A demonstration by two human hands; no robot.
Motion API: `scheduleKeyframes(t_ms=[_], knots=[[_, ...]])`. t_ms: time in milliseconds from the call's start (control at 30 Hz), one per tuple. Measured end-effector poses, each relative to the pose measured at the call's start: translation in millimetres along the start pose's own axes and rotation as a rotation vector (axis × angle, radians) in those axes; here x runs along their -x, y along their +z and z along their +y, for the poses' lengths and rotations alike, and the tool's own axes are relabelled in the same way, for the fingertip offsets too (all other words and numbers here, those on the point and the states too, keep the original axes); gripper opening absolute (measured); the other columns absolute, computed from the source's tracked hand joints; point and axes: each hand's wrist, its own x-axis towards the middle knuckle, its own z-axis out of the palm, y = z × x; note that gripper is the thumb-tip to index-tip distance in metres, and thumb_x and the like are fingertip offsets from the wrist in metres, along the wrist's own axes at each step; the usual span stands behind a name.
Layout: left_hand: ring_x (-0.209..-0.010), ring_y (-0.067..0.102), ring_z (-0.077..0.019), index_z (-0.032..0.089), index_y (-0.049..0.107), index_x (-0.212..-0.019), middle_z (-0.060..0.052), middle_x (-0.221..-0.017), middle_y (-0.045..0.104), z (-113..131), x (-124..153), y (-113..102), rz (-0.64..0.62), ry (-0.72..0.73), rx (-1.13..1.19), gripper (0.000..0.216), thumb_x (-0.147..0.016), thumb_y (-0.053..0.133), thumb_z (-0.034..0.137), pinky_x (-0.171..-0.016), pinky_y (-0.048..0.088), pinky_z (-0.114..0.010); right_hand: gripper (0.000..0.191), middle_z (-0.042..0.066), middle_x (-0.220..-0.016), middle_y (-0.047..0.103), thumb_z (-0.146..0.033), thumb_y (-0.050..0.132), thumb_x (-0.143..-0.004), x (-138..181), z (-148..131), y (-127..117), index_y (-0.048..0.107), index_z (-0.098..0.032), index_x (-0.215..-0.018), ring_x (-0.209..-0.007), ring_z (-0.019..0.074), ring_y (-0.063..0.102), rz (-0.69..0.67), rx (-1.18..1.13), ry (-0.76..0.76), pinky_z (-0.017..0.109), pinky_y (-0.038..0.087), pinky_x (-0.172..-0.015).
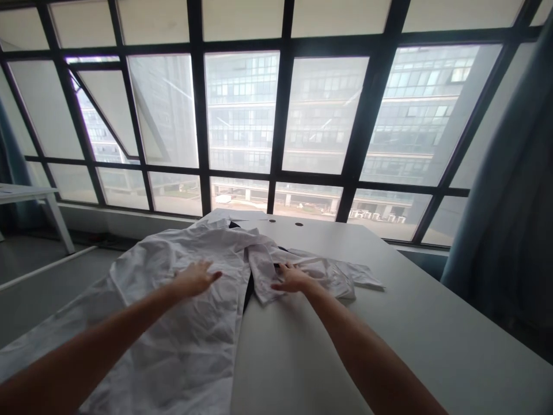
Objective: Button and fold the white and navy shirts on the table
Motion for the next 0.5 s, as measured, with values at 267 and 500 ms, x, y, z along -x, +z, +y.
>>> scheduleKeyframes(t_ms=[267,500], knots=[[-0.150,0.014,-0.0418,0.028,0.037,-0.155,-0.011,-0.164,0.022,2,47,76,-0.049,0.037,-0.050,0.072,-0.094,0.033,0.067,-0.110,0.010,-0.075,0.071,0.008,-0.166,0.017,-0.068,0.027,-0.096,22,66,24,0.030,-0.030,-0.157,-0.152,0.0344,0.011,0.126,0.088,0.106,0.070,0.007,-0.114],[-0.150,0.016,-0.0395,0.026,0.041,-0.153,-0.011,-0.163,0.025,1,24,73,-0.039,0.165,-0.052,0.069,-0.095,0.034,0.063,-0.113,0.012,-0.071,0.069,0.008,-0.164,0.025,-0.064,0.033,-0.097,-7,123,16,0.032,-0.028,-0.156,-0.152,0.0315,0.012,0.181,0.039,0.176,0.065,0.006,-0.117]])
